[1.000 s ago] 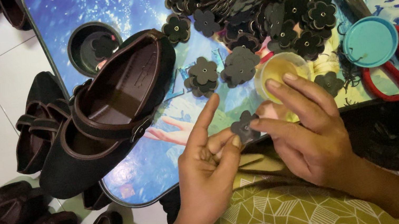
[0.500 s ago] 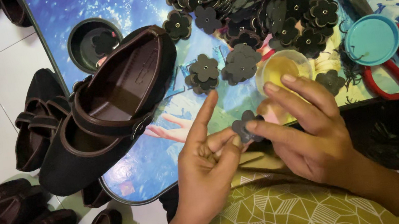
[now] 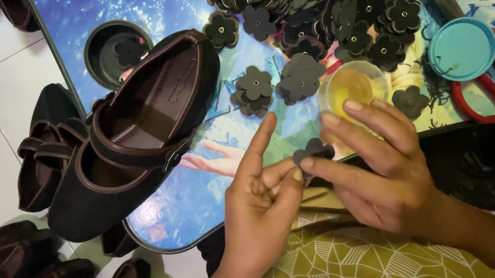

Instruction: The person sits on the floor and decorates black Mary Jane shoes by gluing black flower-shaped cutouts onto the shoe straps. They pick a flower, dip or press it into a container of glue, press it onto the strap of a shoe, then set the finished shoe aside and take the next one.

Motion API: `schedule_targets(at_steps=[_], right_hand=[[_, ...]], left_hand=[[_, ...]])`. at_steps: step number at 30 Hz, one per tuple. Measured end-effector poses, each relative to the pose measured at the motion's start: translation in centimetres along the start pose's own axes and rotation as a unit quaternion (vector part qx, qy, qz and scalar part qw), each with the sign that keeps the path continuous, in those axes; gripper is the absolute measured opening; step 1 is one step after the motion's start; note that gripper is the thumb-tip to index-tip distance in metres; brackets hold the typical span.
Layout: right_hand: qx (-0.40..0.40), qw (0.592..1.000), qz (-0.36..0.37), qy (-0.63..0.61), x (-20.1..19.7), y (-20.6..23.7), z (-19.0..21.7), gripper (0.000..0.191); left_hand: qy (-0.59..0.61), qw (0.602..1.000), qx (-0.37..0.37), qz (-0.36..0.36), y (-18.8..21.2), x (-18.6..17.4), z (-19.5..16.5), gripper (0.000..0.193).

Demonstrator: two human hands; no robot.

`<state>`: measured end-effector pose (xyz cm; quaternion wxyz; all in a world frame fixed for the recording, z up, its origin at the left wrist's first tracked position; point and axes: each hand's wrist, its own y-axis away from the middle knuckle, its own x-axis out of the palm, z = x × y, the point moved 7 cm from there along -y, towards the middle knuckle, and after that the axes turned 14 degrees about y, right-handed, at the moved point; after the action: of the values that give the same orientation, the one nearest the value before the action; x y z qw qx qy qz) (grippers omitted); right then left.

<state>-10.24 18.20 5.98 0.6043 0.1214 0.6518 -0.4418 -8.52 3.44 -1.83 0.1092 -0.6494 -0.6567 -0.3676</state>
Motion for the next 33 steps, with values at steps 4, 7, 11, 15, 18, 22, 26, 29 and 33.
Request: schedule_targets(at_steps=[4, 7, 11, 15, 18, 22, 26, 29, 33], right_hand=[[0.026, 1.0, 0.001, 0.014, 0.2, 0.0, -0.5, 0.043], [0.015, 1.0, -0.004, 0.016, 0.0, 0.0, -0.3, 0.042], [-0.004, 0.994, 0.013, -0.108, -0.4, 0.1, -0.2, 0.048], [0.016, 0.994, -0.01, -0.104, -0.5, -0.3, -0.7, 0.042], [0.003, 0.994, -0.035, -0.103, 0.2, -1.0, -0.2, 0.04], [-0.039, 0.99, -0.06, -0.122, 0.5, -2.4, 1.1, 0.043], [0.015, 0.997, 0.014, -0.077, 1.6, -3.8, 1.5, 0.046], [0.086, 0.967, -0.035, -0.237, 2.2, -5.0, 1.1, 0.06], [0.056, 0.945, -0.031, -0.322, 3.0, -7.3, 1.9, 0.063]], left_hand=[[-0.003, 1.0, 0.006, -0.007, 0.1, -0.1, -0.2, 0.076], [0.014, 0.999, 0.02, -0.022, 0.1, -0.6, -0.6, 0.076], [0.031, 0.999, 0.04, -0.017, 0.2, -1.1, -1.4, 0.075], [0.074, 0.997, 0.021, -0.008, 0.5, -1.6, -1.6, 0.077], [0.087, 0.996, 0.007, 0.0, 0.9, -1.9, -1.7, 0.078], [0.099, 0.995, -0.001, 0.007, 1.3, -2.4, -2.1, 0.078], [-0.007, 0.997, 0.061, -0.055, 2.4, -4.0, -3.7, 0.06], [-0.348, 0.881, 0.225, -0.226, 4.5, -5.8, -7.4, 0.033], [-0.536, 0.672, 0.419, -0.293, 6.5, -5.3, -10.8, 0.029]])
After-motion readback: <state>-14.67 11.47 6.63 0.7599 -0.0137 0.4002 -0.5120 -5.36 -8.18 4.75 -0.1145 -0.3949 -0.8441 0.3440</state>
